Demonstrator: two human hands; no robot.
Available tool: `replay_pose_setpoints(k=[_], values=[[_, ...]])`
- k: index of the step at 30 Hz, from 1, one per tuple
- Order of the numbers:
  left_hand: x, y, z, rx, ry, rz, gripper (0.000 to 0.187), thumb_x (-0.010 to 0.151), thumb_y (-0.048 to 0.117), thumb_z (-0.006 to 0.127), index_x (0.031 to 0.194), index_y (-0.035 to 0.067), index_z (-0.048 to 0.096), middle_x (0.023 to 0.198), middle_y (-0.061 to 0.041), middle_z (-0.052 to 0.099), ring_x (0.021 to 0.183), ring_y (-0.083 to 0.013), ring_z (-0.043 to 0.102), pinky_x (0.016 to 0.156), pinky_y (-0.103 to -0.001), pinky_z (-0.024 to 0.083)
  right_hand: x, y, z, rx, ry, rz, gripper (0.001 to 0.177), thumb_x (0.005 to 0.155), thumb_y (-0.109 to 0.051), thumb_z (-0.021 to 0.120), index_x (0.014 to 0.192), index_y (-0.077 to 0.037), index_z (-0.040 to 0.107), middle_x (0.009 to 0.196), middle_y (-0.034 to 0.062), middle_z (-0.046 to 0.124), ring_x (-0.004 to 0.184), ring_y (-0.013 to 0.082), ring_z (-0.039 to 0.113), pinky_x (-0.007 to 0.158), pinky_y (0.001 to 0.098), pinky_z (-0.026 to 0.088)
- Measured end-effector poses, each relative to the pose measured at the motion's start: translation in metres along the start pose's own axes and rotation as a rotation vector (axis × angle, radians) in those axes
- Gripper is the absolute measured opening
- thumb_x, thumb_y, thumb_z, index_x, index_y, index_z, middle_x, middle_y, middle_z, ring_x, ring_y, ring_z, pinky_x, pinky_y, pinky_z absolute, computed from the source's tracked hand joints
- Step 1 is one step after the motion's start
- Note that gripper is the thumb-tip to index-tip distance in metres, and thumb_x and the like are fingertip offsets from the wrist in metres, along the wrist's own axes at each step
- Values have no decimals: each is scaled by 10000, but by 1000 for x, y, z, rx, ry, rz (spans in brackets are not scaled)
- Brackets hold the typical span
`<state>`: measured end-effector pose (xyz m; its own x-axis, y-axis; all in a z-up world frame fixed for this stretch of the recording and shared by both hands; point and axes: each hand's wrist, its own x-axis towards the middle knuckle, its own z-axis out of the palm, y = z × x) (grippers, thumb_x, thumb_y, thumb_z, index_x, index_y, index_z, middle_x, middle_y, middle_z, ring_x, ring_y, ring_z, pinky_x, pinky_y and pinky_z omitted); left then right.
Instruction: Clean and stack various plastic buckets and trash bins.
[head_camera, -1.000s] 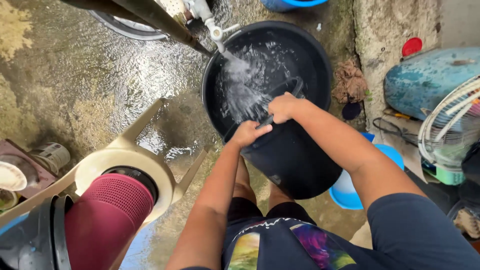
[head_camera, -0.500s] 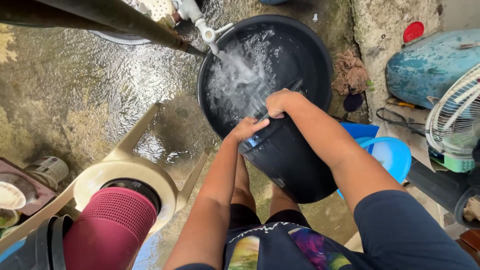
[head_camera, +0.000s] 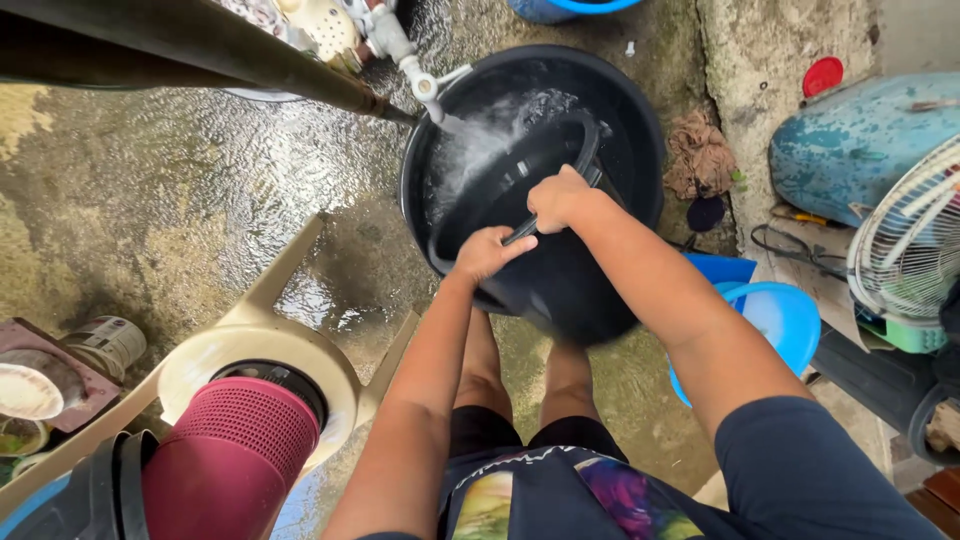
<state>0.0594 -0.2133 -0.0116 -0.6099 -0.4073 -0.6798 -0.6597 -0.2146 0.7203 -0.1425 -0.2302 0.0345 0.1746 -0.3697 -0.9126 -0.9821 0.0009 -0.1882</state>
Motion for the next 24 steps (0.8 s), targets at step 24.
replay_pose_setpoints(k=[24], values=[[130,-35,-83,-512,766,-279,379,969,438,603,937,110,790,638,-71,658,631,-229,625,583,-394,477,-37,-7,60,-37,907,-189,131,738,-78,696,840,-153,730,833,10,655,969,222,577,956,383,408]])
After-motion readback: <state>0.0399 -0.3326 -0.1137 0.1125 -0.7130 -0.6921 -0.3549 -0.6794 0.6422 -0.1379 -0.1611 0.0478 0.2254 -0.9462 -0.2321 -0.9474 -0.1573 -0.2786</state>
